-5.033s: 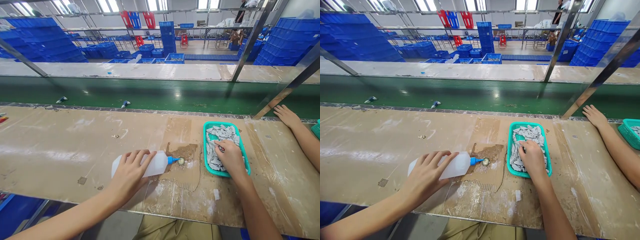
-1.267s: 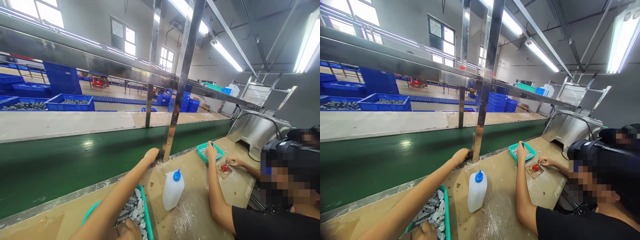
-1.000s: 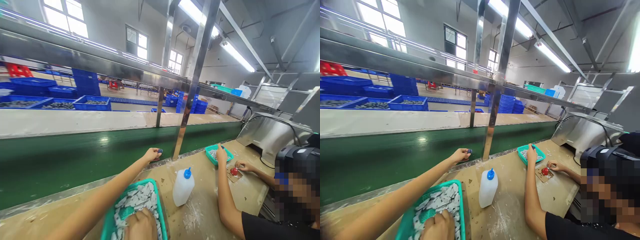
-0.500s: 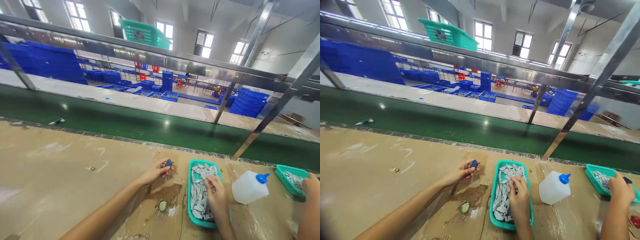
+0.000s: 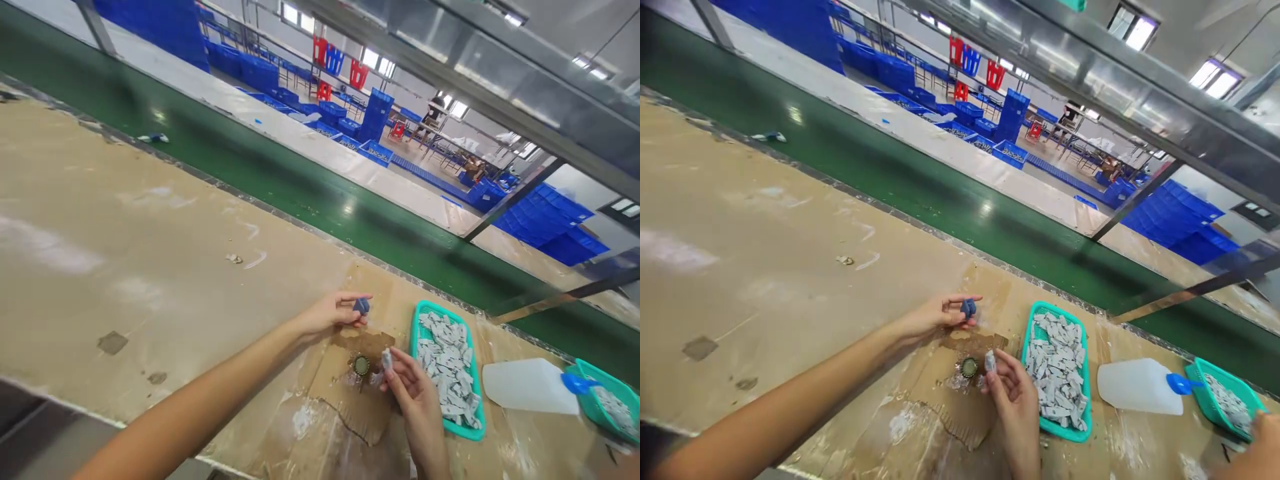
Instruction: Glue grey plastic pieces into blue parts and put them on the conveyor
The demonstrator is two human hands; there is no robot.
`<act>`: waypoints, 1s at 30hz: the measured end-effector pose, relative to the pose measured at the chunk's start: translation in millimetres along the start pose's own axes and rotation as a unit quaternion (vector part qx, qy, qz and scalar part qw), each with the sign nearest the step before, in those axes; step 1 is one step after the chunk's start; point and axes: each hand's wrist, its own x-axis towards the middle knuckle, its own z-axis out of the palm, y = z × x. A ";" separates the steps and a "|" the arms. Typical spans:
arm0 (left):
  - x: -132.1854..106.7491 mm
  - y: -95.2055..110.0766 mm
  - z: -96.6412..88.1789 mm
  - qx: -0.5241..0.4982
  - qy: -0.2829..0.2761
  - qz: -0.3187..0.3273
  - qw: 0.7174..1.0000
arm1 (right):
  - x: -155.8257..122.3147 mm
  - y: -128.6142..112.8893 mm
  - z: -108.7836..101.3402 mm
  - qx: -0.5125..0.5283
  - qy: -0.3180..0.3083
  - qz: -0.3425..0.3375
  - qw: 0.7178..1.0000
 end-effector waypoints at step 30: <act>2.3 9.3 -10.2 -0.004 0.032 0.009 0.999 | -16.5 19.4 24.4 -0.368 0.076 -0.251 0.892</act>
